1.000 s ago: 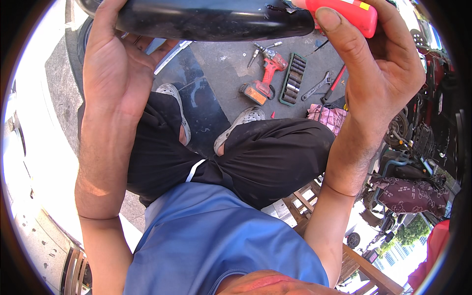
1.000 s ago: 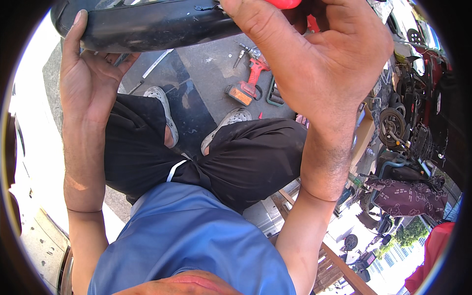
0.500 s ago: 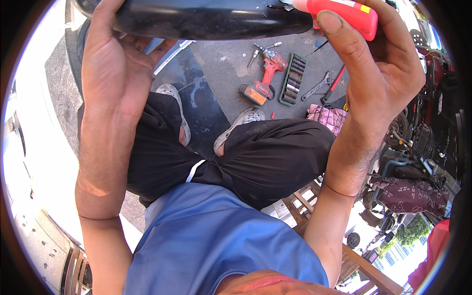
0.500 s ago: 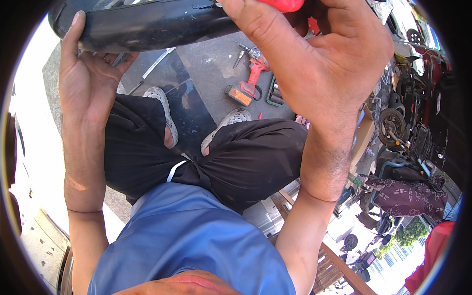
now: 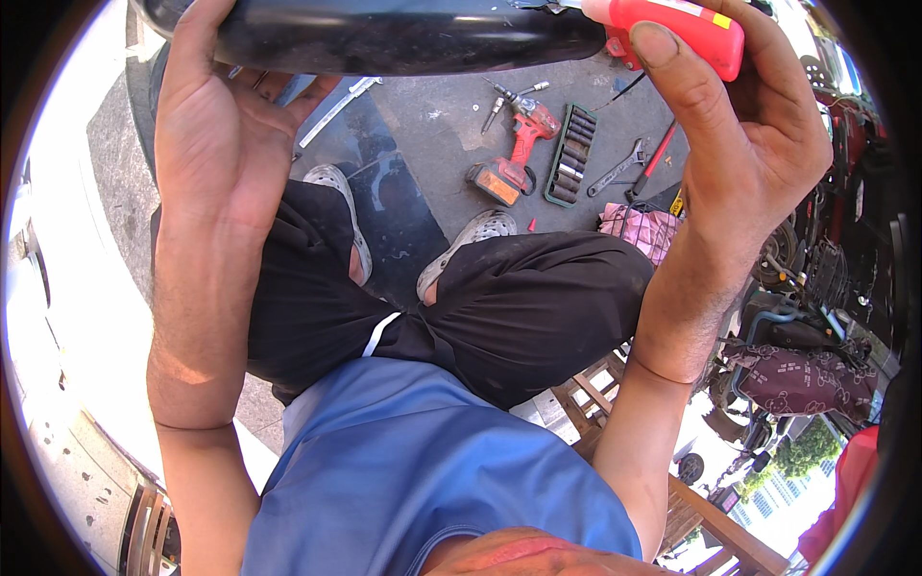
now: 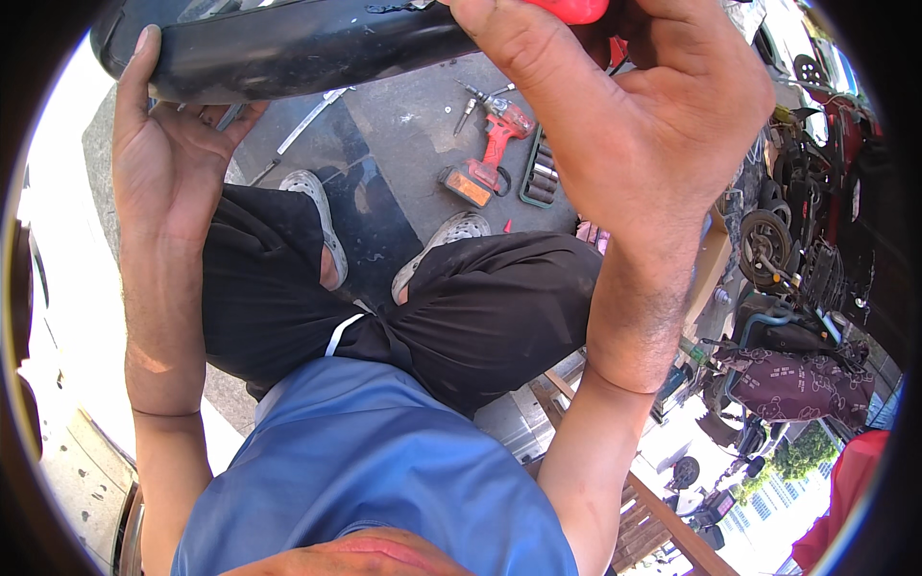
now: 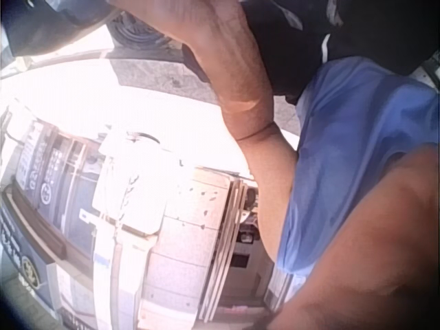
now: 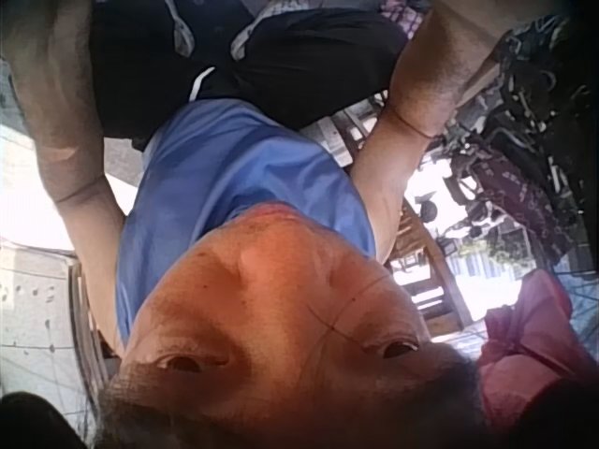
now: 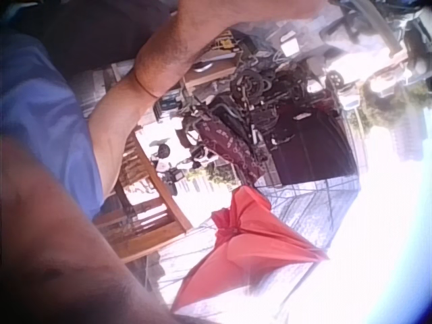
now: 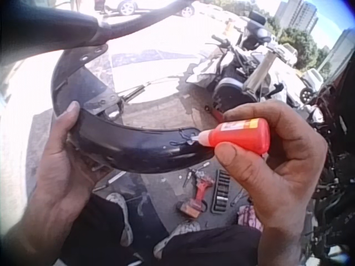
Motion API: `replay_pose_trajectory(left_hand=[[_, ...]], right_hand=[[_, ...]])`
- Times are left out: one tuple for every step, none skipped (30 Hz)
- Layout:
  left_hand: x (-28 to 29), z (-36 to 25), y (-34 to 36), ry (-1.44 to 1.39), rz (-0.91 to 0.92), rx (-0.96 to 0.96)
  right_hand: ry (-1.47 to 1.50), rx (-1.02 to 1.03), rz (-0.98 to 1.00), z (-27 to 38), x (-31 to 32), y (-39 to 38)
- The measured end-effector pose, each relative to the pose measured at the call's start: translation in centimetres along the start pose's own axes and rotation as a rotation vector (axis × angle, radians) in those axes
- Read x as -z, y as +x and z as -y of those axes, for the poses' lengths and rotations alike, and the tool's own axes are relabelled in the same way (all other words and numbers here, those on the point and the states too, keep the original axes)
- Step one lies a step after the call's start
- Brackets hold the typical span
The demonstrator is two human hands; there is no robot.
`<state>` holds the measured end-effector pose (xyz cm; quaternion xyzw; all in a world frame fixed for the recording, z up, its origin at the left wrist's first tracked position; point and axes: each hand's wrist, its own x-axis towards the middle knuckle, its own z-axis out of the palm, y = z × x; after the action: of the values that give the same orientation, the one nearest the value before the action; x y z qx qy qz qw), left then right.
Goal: The person applies adhesive from a small bottle to a crack in a black plastic motorcycle part while holding it by hand.
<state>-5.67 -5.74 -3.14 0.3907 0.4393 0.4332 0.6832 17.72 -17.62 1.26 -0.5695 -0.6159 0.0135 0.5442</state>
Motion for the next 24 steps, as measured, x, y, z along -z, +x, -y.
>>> replay_pose_trajectory(left_hand=[[0.0, 0.0, 0.0, 0.0, 0.002, -0.001], [0.0, 0.0, 0.0, 0.002, 0.0, -0.003], [0.0, 0.0, 0.0, 0.003, -0.003, -0.005], [0.0, 0.0, 0.0, 0.004, -0.006, -0.007], [0.0, 0.1, 0.0, 0.01, -0.006, -0.012], [0.0, 0.1, 0.0, 0.017, -0.006, -0.016], [0.0, 0.1, -0.1, 0.023, -0.006, -0.021], [0.0, 0.1, -0.1, 0.021, -0.004, -0.02], [0.0, 0.1, -0.1, 0.019, -0.002, -0.019], [0.0, 0.1, -0.1, 0.017, 0.0, -0.019], [0.0, 0.1, -0.1, 0.014, 0.0, -0.017], [0.0, 0.0, -0.1, 0.012, 0.0, -0.015], [0.0, 0.0, -0.1, 0.01, -0.001, -0.014], [0.0, 0.0, -0.1, 0.013, -0.003, -0.012], [0.0, -0.1, -0.1, 0.016, -0.004, -0.01], [0.0, -0.1, -0.2, 0.019, -0.007, -0.008], [0.0, -0.1, -0.2, 0.019, -0.008, -0.01], [-0.1, -0.1, -0.2, 0.02, -0.01, -0.012], [-0.1, -0.1, -0.2, 0.02, -0.011, -0.014], [-0.1, -0.1, -0.3, 0.019, -0.014, -0.012], [-0.1, -0.1, -0.3, 0.018, -0.017, -0.011], [-0.1, -0.1, -0.3, 0.016, -0.02, -0.01], [-0.1, -0.1, -0.2, 0.014, -0.016, -0.008], [-0.1, -0.1, -0.2, 0.011, -0.012, -0.006]], right_hand=[[0.005, 0.002, -0.006, 0.2, -0.1, -0.1], [0.085, -0.026, -0.012, 0.1, -0.2, 0.0], [0.083, -0.024, -0.018, 0.2, -0.2, 0.0], [0.081, -0.022, -0.025, 0.2, -0.2, 0.0], [-0.003, 0.01, -0.032, 0.3, -0.3, -0.1], [-0.05, 0.029, -0.027, 0.3, -0.3, 0.0], [-0.097, 0.048, -0.023, 0.3, -0.3, -0.1], [-0.107, 0.053, -0.009, 0.4, -0.2, 0.0], [-0.109, 0.05, -0.009, 0.4, -0.1, 0.0], [-0.11, 0.048, -0.01, 0.5, -0.1, 0.0], [-0.103, 0.037, -0.026, 0.5, -0.1, -0.1], [-0.103, 0.028, -0.033, 0.5, 0.0, -0.1], [-0.103, 0.018, -0.04, 0.6, 0.0, -0.1], [-0.112, 0.008, -0.039, 0.6, 0.1, 0.0], [-0.101, -0.02, -0.044, 0.5, 0.1, 0.0], [-0.091, -0.048, -0.049, 0.5, 0.2, 0.1], [-0.062, -0.095, -0.061, 0.5, 0.3, 0.1], [-0.066, -0.086, -0.065, 0.5, 0.2, 0.2], [-0.071, -0.077, -0.068, 0.6, 0.3, 0.2], [-0.108, -0.012, -0.064, 0.5, 0.2, 0.3], [-0.095, 0.001, -0.053, 0.8, 0.4, 0.4], [-0.081, 0.014, -0.042, 0.8, 0.4, 0.4], [-0.016, -0.023, -0.026, 1.2, 0.8, 0.5], [0.016, -0.044, -0.016, 1.3, 0.9, 0.6]])
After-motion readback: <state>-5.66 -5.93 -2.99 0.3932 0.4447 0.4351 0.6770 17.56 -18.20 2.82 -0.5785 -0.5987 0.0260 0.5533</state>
